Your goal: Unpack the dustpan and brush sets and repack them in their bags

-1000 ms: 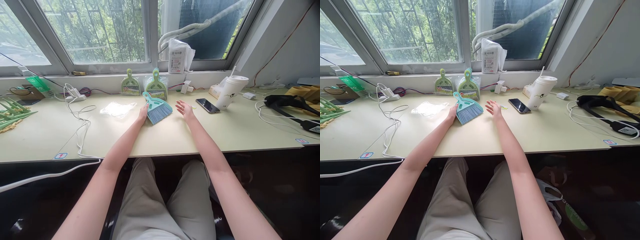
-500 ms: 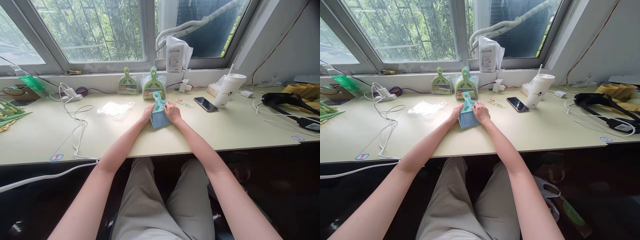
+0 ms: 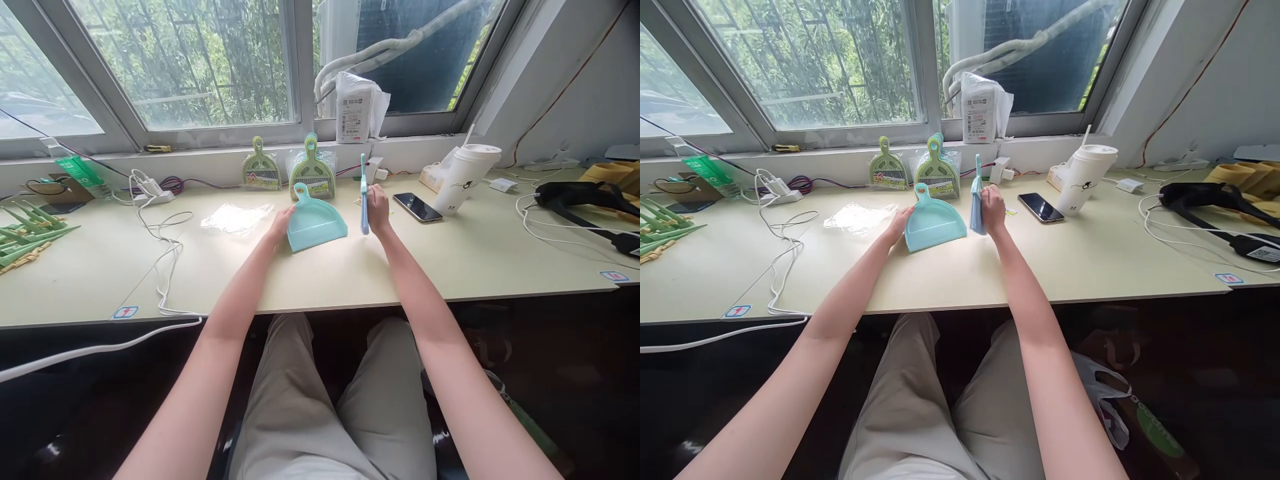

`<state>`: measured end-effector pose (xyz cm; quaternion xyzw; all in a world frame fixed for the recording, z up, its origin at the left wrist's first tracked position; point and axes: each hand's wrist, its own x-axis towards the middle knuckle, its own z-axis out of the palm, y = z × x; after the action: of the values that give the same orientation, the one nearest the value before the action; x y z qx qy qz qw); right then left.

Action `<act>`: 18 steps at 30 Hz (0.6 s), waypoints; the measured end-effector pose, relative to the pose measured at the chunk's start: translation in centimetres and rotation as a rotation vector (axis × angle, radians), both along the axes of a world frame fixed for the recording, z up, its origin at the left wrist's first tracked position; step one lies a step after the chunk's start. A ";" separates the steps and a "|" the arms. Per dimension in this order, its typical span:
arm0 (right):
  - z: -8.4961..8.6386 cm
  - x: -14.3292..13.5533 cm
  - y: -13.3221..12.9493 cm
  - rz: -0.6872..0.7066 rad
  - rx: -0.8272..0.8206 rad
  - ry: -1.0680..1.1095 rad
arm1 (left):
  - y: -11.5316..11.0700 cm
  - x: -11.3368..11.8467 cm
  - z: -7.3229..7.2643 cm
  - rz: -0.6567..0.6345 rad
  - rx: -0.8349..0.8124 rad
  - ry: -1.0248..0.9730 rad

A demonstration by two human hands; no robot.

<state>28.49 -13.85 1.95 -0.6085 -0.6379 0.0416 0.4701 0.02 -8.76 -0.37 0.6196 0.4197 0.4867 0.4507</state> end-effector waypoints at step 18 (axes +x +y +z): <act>-2.8 1.5 -0.6 -0.105 -0.346 -0.494 | 1.3 -3.5 0.0 0.170 0.147 0.695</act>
<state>30.01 -14.43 -0.82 -0.7034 -0.6840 -0.0237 0.1917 -3.48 -7.42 -0.37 0.7416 0.5617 0.3117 0.1931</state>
